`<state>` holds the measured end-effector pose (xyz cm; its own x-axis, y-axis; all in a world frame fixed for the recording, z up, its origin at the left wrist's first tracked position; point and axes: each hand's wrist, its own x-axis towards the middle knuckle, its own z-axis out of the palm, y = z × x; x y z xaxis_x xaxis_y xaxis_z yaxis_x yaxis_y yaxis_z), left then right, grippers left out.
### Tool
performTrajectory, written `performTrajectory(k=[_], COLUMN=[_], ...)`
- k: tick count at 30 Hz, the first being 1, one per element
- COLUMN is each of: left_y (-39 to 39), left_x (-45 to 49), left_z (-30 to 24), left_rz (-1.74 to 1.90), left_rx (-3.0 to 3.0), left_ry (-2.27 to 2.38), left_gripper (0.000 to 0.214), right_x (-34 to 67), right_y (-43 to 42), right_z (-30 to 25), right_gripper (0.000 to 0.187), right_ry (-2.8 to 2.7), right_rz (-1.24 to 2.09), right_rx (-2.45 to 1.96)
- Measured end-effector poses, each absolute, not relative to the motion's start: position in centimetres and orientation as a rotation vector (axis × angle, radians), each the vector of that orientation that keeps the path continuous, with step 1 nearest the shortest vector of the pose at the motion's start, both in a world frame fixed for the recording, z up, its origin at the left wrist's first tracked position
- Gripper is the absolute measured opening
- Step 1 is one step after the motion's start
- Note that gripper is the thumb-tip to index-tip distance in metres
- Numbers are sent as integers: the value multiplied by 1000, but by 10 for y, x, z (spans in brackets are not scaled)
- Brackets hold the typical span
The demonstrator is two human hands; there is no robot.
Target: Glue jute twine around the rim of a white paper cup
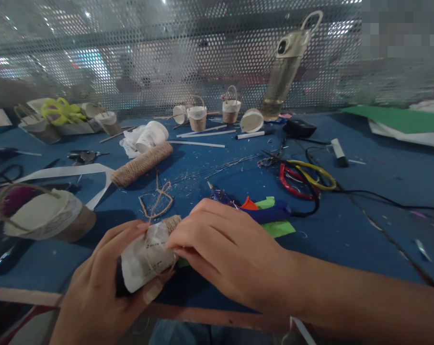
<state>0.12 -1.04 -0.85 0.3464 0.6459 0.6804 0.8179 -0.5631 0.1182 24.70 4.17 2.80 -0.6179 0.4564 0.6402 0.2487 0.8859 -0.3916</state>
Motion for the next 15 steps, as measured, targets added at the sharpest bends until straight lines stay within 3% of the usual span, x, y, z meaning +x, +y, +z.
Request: performTrajectory(k=[15], left_y=[-11], left_x=[-1], left_z=[-8], left_rz=[-998], left_rx=[-2402], left_ry=[-1311], left_gripper=[45], right_x=[252], right_y=[44], right_z=[30], right_gripper=[15], right_ry=[-2327], right_rz=[182], right_rx=[-493])
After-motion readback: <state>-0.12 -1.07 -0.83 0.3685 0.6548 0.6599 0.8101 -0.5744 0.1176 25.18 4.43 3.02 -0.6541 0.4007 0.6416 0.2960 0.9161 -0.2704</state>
